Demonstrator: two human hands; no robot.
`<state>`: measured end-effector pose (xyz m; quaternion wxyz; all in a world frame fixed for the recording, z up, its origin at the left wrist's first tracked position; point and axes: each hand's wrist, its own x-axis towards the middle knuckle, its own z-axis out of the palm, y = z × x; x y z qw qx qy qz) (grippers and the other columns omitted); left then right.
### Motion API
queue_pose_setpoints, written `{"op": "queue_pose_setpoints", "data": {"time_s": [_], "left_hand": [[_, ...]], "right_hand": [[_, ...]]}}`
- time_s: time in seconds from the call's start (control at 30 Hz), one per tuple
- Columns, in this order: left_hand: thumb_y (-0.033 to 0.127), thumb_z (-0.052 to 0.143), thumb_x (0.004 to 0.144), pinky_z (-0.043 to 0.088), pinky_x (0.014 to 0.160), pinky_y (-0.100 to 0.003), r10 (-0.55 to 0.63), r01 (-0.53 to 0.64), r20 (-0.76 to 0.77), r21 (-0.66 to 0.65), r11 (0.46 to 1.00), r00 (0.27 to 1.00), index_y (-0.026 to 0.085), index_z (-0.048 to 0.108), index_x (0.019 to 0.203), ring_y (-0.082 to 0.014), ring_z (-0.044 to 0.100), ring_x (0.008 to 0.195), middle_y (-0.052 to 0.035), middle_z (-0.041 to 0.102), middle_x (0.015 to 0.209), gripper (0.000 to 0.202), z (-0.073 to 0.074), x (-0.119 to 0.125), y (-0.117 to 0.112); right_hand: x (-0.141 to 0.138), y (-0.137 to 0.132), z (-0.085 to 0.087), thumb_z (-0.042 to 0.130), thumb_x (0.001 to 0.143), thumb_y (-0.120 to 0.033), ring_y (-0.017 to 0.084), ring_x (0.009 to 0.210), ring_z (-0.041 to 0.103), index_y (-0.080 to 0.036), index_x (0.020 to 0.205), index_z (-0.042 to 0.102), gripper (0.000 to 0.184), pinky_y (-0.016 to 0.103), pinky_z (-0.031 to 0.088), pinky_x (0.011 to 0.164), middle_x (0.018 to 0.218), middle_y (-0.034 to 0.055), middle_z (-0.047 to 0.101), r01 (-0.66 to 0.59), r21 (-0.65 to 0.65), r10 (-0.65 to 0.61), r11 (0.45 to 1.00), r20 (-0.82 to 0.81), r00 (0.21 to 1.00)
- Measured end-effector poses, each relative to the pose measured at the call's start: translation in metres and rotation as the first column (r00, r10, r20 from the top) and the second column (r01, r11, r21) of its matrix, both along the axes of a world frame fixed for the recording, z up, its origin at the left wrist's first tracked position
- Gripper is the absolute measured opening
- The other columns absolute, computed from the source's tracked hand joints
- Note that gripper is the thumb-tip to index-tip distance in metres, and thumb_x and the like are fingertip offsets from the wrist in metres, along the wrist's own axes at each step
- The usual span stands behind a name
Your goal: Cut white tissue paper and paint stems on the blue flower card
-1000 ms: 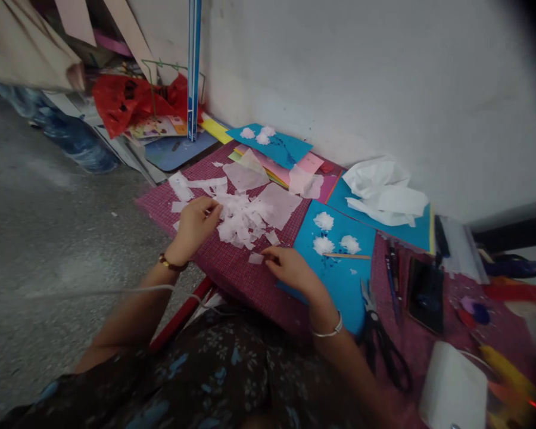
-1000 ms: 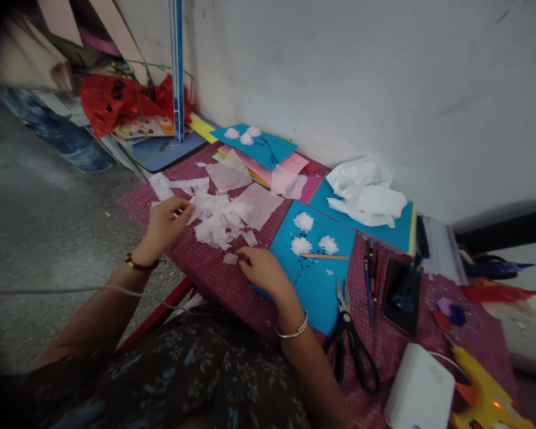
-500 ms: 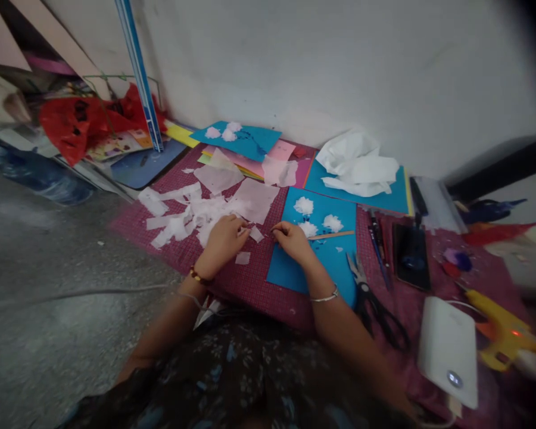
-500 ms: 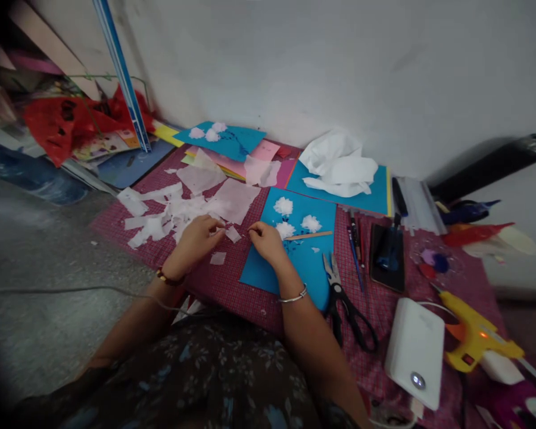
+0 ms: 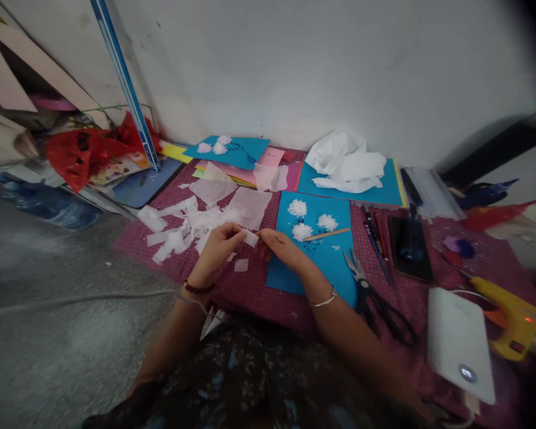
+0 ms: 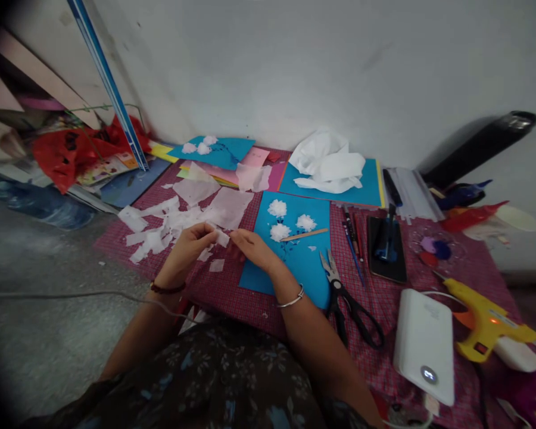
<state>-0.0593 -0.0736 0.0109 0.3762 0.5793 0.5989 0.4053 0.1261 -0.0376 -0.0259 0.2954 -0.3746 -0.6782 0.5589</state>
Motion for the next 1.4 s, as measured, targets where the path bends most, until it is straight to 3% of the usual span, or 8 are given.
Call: {"op": "queue_pose_setpoints", "data": {"time_s": [0.1, 0.33, 0.63, 0.8, 0.93, 1.13, 1.3, 1.4], "left_hand": [[0.042, 0.062, 0.076, 0.039, 0.054, -0.023, 0.05, -0.05, 0.05, -0.002, 0.999, 0.997, 0.018, 0.059, 0.069, -0.0099, 0.046, 0.054, 0.0036, 0.054, 0.061, 0.025, 0.0, -0.001, -0.005], [0.039, 0.064, 0.074, 0.04, 0.055, -0.024, 0.157, -0.158, 0.04, 0.028, 0.987, 0.987, 0.018, 0.061, 0.063, -0.0109, 0.048, 0.055, 0.0034, 0.055, 0.057, 0.024, -0.002, -0.007, -0.013], [0.037, 0.057, 0.081, 0.039, 0.057, -0.024, 0.481, -0.444, -0.131, 0.234, 0.865, 0.867, 0.018, 0.061, 0.073, -0.0116, 0.048, 0.059, 0.0021, 0.056, 0.065, 0.021, 0.014, -0.08, -0.018], [0.033, 0.057, 0.081, 0.047, 0.066, -0.03, 0.385, -0.311, -0.34, 0.252, 0.916, 0.858, 0.018, 0.066, 0.076, -0.0183, 0.058, 0.068, -0.0027, 0.065, 0.071, 0.018, 0.005, -0.082, -0.007], [0.028, 0.062, 0.077, 0.047, 0.095, -0.044, 0.325, -0.206, -0.472, 0.287, 0.935, 0.82, 0.017, 0.071, 0.097, -0.0283, 0.063, 0.1, -0.0107, 0.072, 0.1, 0.024, 0.005, -0.076, 0.003], [0.025, 0.055, 0.084, 0.05, 0.096, -0.045, 0.293, -0.134, -0.6, 0.296, 0.946, 0.744, 0.019, 0.071, 0.103, -0.0269, 0.064, 0.101, -0.0101, 0.072, 0.102, 0.025, 0.013, -0.101, -0.009], [0.012, 0.06, 0.08, 0.038, 0.11, -0.057, 0.135, 0.071, -0.774, 0.227, 0.971, 0.619, 0.023, 0.065, 0.129, -0.0344, 0.045, 0.135, -0.0141, 0.053, 0.144, 0.051, -0.005, -0.094, -0.035], [0.014, 0.066, 0.081, 0.033, 0.113, -0.059, 0.001, 0.183, -0.766, 0.155, 0.971, 0.643, 0.026, 0.072, 0.118, -0.0375, 0.031, 0.145, -0.0124, 0.042, 0.154, 0.039, -0.018, -0.077, -0.033]], "right_hand": [[-0.004, -0.005, 0.004, 0.057, 0.088, -0.047, 0.013, 0.062, 0.052, -0.021, 0.077, 0.059, 0.027, 0.025, 0.042, 0.058, 0.067, -0.0032, 0.057, 0.002, 0.014, -0.001, 1.0, -0.011, 1.0], [-0.009, -0.004, -0.003, 0.056, 0.082, -0.038, 0.013, 0.058, 0.042, -0.022, 0.067, 0.051, 0.022, 0.024, 0.035, 0.055, 0.059, -0.0054, 0.045, 0.071, 0.032, -0.071, 0.997, 0.018, 0.997], [-0.008, -0.002, -0.005, 0.051, 0.086, -0.032, 0.013, 0.056, 0.049, -0.023, 0.068, 0.048, 0.021, 0.026, 0.039, 0.057, 0.059, -0.0048, 0.05, 0.118, 0.043, -0.12, 0.992, 0.046, 0.992], [-0.01, -0.008, -0.003, 0.059, 0.08, -0.021, 0.014, 0.061, 0.054, -0.021, 0.075, 0.062, 0.006, 0.025, 0.041, 0.06, 0.064, -0.0035, 0.059, -0.014, 0.057, 0.009, 0.998, 0.098, 0.995], [-0.008, -0.006, -0.006, 0.055, 0.083, -0.019, 0.015, 0.066, 0.059, -0.021, 0.108, 0.067, 0.027, 0.027, 0.045, 0.064, 0.072, -0.0018, 0.064, -0.023, 0.071, 0.014, 0.997, 0.132, 0.991], [-0.007, -0.002, -0.013, 0.052, 0.085, -0.02, 0.016, 0.07, 0.061, -0.021, 0.109, 0.067, 0.027, 0.028, 0.047, 0.066, 0.08, 0.0007, 0.067, -0.036, 0.088, 0.021, 0.995, 0.163, 0.986], [-0.007, -0.002, -0.02, 0.052, 0.085, -0.023, 0.016, 0.068, 0.061, -0.019, 0.108, 0.067, 0.027, 0.029, 0.048, 0.065, 0.078, 0.0013, 0.067, -0.046, 0.083, 0.031, 0.995, 0.167, 0.985], [-0.007, -0.001, -0.023, 0.052, 0.085, -0.024, 0.016, 0.066, 0.06, -0.018, 0.11, 0.067, 0.029, 0.029, 0.048, 0.064, 0.075, 0.0003, 0.066, -0.038, 0.079, 0.025, 0.996, 0.167, 0.986]]}}
